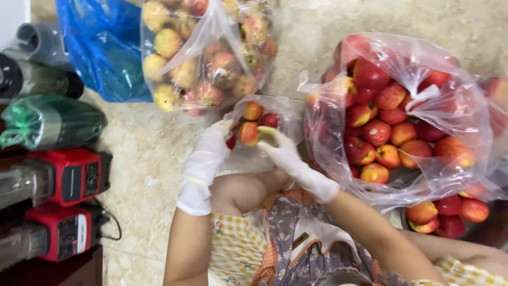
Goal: The person sits on the floor and sorts apples from plastic bags into a metal bowl. They pick up individual apples, inspect them, and place them into the bowl. The process is repeated with multiple apples from different bags.
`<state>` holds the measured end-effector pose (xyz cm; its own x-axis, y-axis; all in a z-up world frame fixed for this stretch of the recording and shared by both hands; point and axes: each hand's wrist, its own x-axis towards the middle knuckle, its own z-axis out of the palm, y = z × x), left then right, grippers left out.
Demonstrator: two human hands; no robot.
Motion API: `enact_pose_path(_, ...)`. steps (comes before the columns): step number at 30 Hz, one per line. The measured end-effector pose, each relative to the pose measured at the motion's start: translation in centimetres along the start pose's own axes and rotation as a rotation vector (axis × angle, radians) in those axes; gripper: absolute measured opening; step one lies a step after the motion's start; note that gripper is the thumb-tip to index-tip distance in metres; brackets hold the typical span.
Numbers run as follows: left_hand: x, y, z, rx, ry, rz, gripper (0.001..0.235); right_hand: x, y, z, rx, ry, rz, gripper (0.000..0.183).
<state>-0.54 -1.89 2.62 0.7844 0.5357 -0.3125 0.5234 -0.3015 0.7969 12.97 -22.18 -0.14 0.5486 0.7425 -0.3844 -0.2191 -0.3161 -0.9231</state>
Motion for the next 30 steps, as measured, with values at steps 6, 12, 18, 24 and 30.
enact_pose_path(6,1.7,-2.9,1.2,-0.268,-0.003,-0.221,0.03,0.1,-6.0,-16.5,-0.304,0.953,-0.14,0.058)
enact_pose_path(12,4.5,-3.7,6.1,-0.6,0.029,-0.373,0.027,8.4,-3.4,-21.9,-0.573,0.821,-0.203,0.112)
enact_pose_path(18,3.9,2.3,4.6,0.544,-0.201,0.043,0.042,4.9,0.4,-24.2,-0.2,0.703,-0.226,0.094)
enact_pose_path(24,0.9,14.9,4.3,0.96,-0.253,-0.05,0.053,-3.2,1.2,-24.9,0.932,0.278,0.182,0.077)
enact_pose_path(30,-3.4,25.2,9.0,0.132,-0.315,0.618,0.117,-12.1,-1.3,-22.9,0.997,0.103,0.332,0.086)
